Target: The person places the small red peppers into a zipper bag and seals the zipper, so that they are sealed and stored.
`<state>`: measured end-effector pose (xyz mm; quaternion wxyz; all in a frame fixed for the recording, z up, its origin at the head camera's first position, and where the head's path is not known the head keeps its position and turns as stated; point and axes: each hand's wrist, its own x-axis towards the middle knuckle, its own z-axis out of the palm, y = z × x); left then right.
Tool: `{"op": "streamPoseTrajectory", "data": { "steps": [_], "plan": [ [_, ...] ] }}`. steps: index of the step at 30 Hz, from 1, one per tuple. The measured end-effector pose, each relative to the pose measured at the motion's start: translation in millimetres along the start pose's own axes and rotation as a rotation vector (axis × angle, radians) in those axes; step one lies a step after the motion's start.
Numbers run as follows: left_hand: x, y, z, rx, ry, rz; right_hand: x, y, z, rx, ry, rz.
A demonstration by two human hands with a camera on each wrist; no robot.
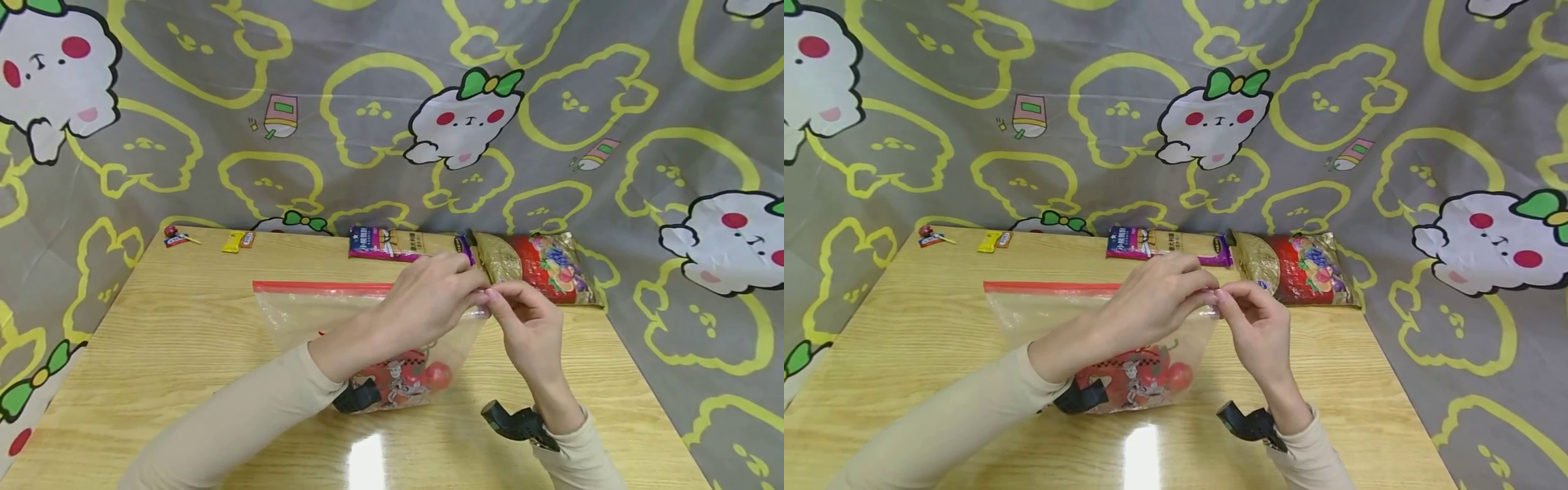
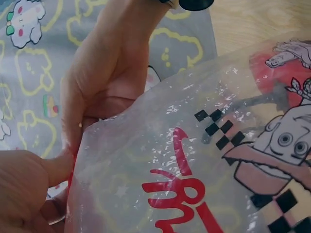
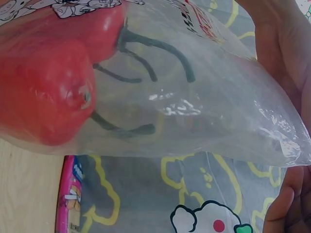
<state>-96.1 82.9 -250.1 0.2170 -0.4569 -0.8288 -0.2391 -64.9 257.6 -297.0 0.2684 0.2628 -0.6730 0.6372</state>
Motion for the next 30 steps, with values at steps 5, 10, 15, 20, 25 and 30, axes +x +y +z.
{"op": "streamPoseTrajectory", "data": {
  "steps": [5, 10, 15, 20, 25, 30],
  "plan": [
    [0.4, 0.0, 0.3, 0.005, 0.012, 0.009, -1.2, -0.1, 1.8, -0.052, -0.009, -0.054],
    [0.5, -1.2, -2.1, 0.003, -0.008, -0.004, -0.8, 1.1, 4.8, -0.081, -0.004, -0.082],
    [-0.5, -4.1, -4.4, 0.009, -0.034, -0.018, -0.3, 2.9, 7.3, -0.117, 0.015, -0.092],
    [-1.6, -7.0, -7.2, 0.001, -0.049, -0.045, 0.6, 4.1, 7.7, -0.129, 0.032, -0.093],
    [-2.6, -8.3, -9.5, -0.050, -0.074, -0.060, 0.8, 2.5, 7.3, -0.148, 0.047, -0.066],
    [-3.6, -9.2, -8.4, -0.047, -0.044, 0.007, 1.7, -0.2, 8.9, -0.107, 0.015, -0.037]
  ]
}}
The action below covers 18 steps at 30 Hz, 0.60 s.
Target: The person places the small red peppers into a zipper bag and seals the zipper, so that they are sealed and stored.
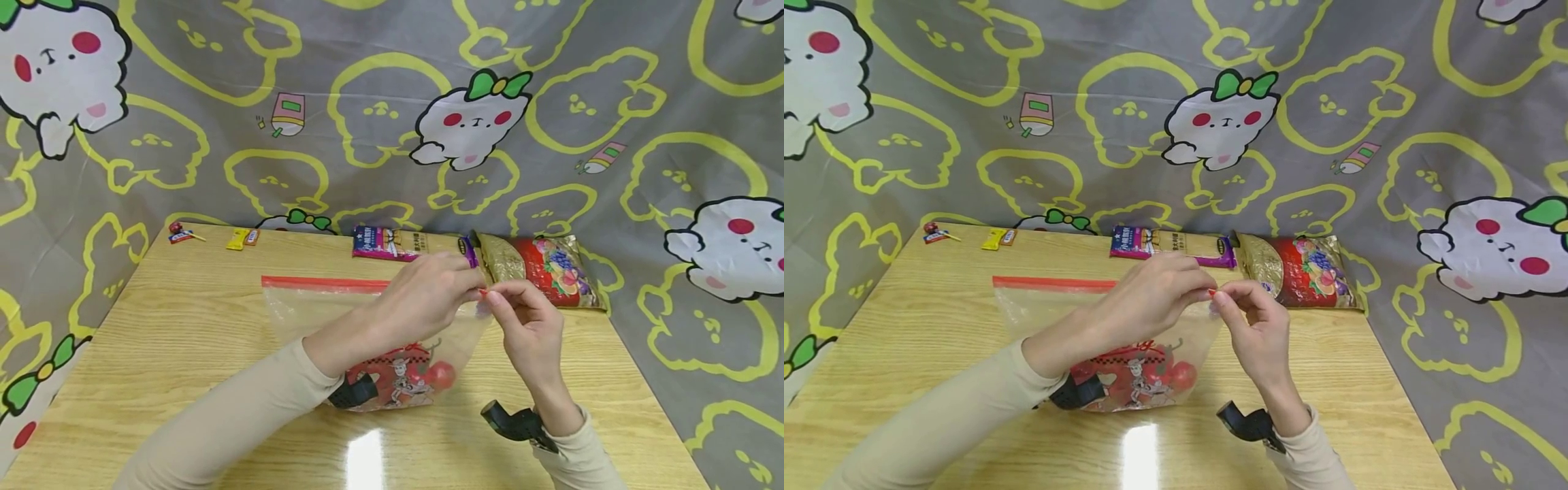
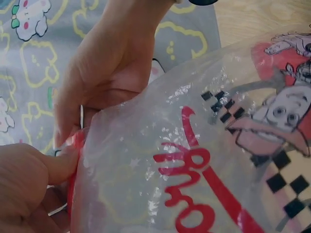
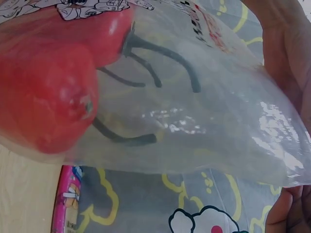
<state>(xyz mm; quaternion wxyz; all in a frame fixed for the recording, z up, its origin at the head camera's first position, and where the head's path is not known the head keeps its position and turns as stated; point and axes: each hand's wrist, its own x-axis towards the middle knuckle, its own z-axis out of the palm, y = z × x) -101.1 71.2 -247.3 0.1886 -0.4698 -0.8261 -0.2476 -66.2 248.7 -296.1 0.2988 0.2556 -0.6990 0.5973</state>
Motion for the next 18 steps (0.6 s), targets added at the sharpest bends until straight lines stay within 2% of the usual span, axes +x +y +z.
{"op": "streamPoseTrajectory", "data": {
  "steps": [3, 10, 18],
  "plan": [
    [-1.1, -0.8, 0.8, 0.024, 0.007, 0.024, 0.4, -0.2, 1.9, 0.030, -0.025, 0.003],
    [-4.2, -4.6, -2.7, 0.028, -0.026, 0.022, -0.3, 2.1, 3.8, -0.094, -0.007, -0.030],
    [-13.9, -14.7, -14.4, 0.062, -0.038, -0.015, 1.1, 2.8, 4.1, -0.163, 0.030, -0.033]
  ]
}}
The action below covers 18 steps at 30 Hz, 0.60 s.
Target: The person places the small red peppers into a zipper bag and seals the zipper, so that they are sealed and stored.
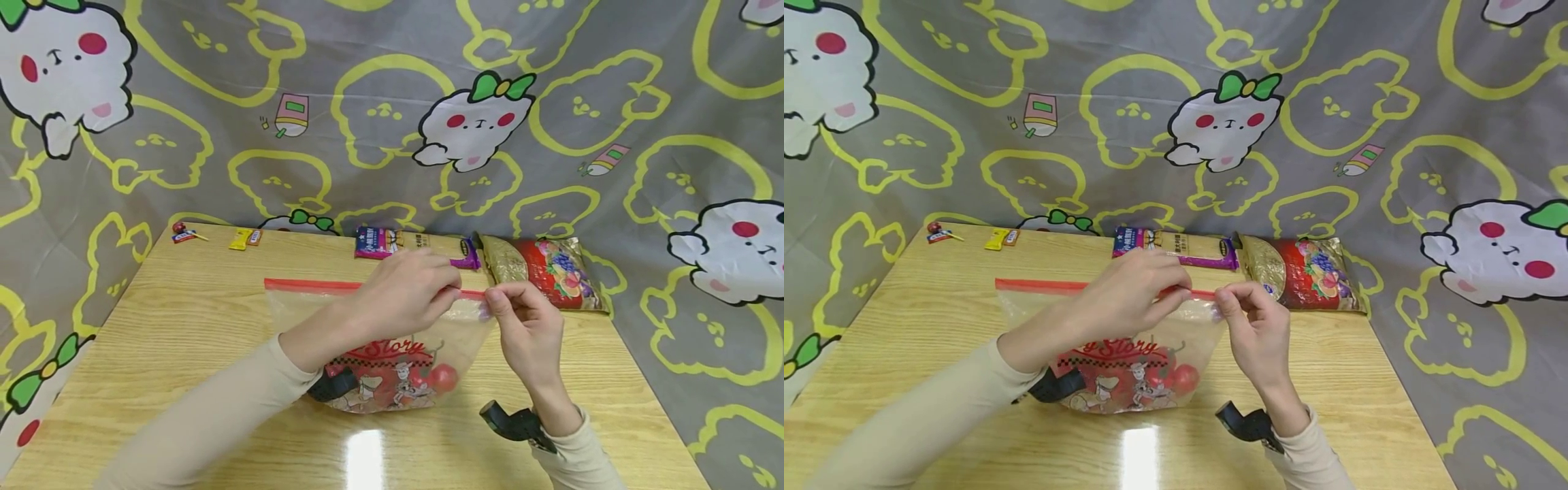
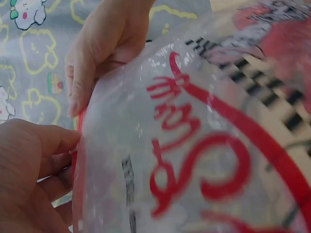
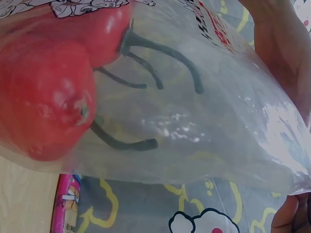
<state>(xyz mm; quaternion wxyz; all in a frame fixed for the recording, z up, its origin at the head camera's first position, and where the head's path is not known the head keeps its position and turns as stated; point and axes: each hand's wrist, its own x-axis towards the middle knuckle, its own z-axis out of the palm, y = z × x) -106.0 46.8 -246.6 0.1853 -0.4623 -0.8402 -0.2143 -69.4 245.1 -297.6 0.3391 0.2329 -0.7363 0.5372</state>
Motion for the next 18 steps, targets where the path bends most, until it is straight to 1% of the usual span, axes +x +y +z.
{"op": "streamPoseTrajectory", "data": {
  "steps": [6, 12, 18],
  "plan": [
    [-14.1, -12.1, -8.4, 0.020, 0.003, -0.009, 1.8, 1.9, 2.1, 0.060, 0.017, 0.002],
    [-31.6, -25.7, -18.3, 0.042, 0.018, -0.025, 2.3, 3.1, 1.7, 0.034, 0.034, 0.003],
    [-52.1, -42.7, -29.7, 0.064, 0.040, -0.023, 3.5, -2.6, 2.3, -0.003, 0.049, 0.026]
  ]
}}
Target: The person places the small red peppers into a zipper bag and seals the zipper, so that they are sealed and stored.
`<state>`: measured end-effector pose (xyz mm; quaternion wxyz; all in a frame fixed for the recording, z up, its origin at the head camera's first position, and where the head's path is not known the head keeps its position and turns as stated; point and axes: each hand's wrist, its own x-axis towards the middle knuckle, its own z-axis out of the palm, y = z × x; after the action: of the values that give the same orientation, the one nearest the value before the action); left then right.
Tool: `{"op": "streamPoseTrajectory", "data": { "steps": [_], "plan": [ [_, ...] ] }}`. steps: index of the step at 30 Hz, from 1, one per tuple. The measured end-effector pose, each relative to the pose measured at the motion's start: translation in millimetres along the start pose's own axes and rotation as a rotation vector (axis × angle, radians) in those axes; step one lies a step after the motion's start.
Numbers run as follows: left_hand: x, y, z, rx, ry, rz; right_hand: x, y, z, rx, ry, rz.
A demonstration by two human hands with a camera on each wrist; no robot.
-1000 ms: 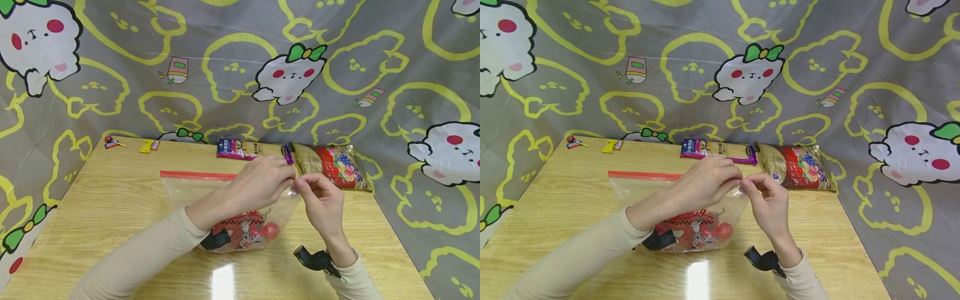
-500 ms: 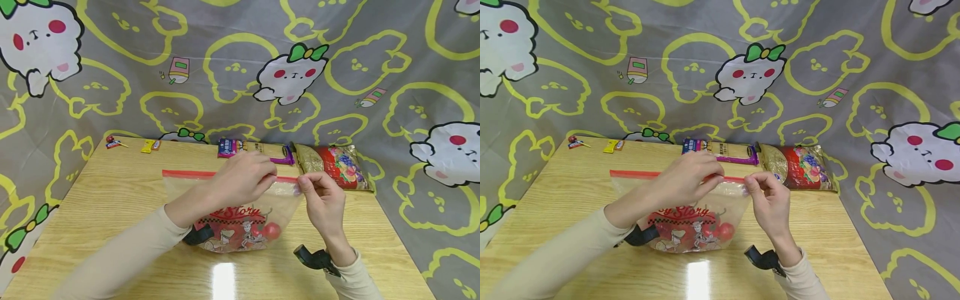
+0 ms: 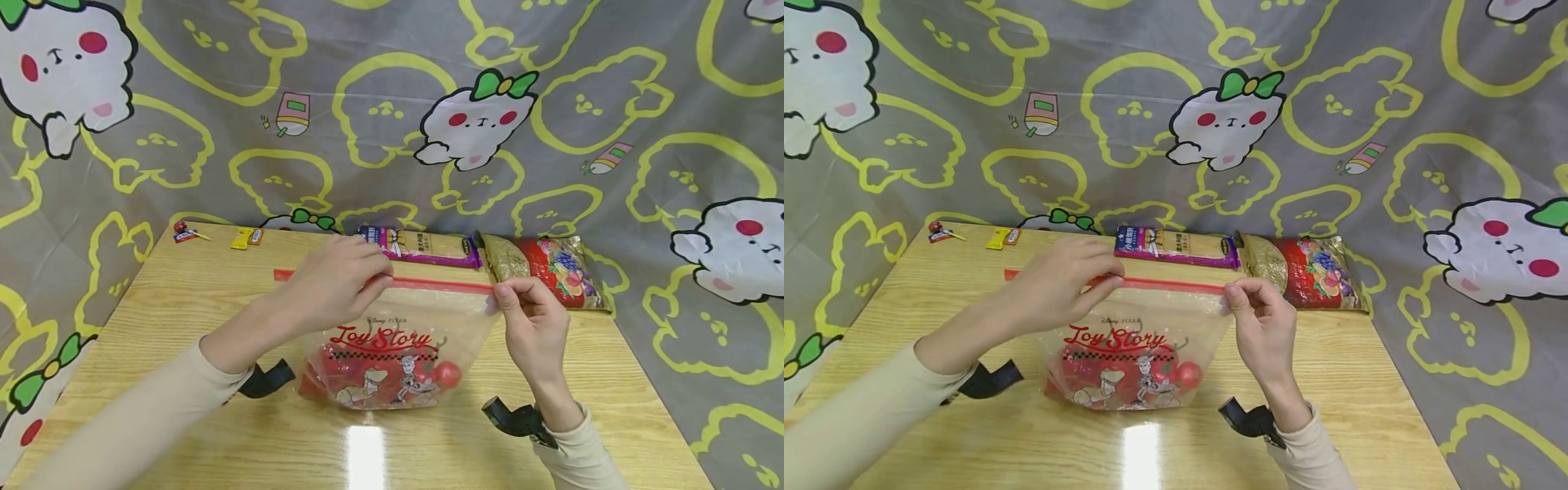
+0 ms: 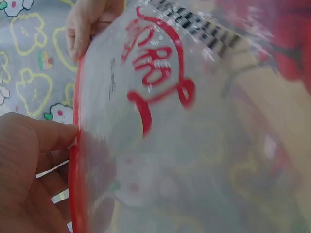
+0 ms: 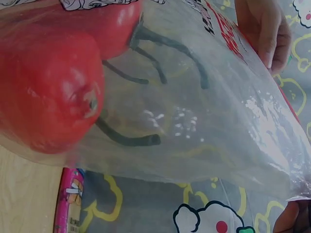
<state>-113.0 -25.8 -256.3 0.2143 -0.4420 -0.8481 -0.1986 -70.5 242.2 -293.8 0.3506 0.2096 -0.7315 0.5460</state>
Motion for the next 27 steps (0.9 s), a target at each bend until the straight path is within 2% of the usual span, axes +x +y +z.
{"op": "streamPoseTrajectory", "data": {
  "steps": [5, 9, 15, 27],
  "plan": [
    [-14.7, -12.5, -9.1, -0.013, 0.006, 0.012, -0.2, 3.3, -1.2, -0.054, 0.004, -0.006],
    [-25.5, -19.4, -16.8, -0.011, 0.005, 0.005, -0.8, 6.4, -2.4, -0.055, 0.008, -0.009],
    [-40.7, -29.5, -27.9, -0.023, 0.001, -0.045, -0.2, 8.4, -3.8, -0.068, 0.017, -0.009],
    [-68.7, -48.4, -44.5, -0.071, 0.021, -0.086, 2.7, -0.4, -5.1, -0.085, 0.008, -0.007]
  ]
}}
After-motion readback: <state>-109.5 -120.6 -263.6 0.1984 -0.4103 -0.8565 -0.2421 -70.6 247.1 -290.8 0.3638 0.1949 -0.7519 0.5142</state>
